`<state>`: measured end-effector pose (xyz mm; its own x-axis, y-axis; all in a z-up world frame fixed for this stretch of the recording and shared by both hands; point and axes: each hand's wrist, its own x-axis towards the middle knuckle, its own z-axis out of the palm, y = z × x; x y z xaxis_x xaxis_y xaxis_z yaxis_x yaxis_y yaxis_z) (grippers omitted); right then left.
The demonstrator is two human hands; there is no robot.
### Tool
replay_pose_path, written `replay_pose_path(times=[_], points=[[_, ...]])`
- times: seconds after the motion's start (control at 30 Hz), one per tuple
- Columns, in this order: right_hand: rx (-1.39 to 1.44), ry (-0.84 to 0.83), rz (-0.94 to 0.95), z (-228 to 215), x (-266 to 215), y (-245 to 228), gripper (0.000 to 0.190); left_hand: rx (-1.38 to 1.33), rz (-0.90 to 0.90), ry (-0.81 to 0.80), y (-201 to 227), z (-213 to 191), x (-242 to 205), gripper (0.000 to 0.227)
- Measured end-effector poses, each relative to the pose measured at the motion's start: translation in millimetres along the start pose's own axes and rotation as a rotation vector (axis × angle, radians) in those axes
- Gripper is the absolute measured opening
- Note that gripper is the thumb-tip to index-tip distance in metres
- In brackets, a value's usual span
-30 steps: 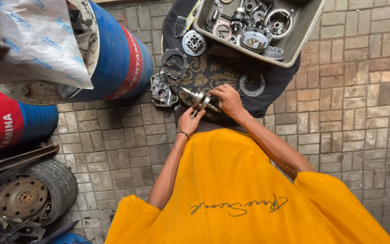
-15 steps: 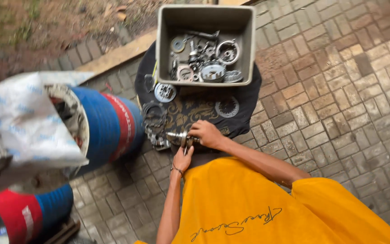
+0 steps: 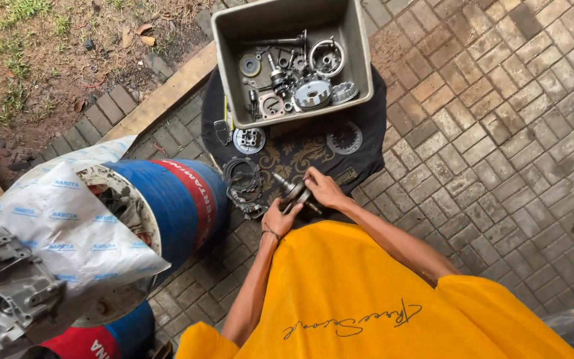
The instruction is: Inspecting a motorcycle crankshaft by rotating the connecting rod and wiping it clean with a cloth
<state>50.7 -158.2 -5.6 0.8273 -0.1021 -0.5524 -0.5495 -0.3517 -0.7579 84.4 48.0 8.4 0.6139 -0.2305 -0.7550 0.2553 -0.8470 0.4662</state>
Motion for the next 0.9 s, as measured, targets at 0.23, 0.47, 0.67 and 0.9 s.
replay_pose_path(times=[0.23,0.47,0.67,0.9], points=[[0.052,0.178,0.044,13.8,-10.0,-3.0,0.021,0.113,0.072,-0.111,-4.0,-25.8,12.6,0.082],[0.025,0.548,-0.18,5.4,-19.3,2.9,0.02,0.153,0.12,-0.136,-15.9,-31.1,17.4,0.076],[0.028,0.683,-0.387,13.0,-44.9,-24.6,0.016,0.137,0.147,-0.145,-31.9,-24.6,31.4,0.076],[-0.237,0.703,-0.568,50.9,-46.3,-0.9,0.017,0.155,0.208,-0.133,-48.0,-18.4,43.5,0.071]])
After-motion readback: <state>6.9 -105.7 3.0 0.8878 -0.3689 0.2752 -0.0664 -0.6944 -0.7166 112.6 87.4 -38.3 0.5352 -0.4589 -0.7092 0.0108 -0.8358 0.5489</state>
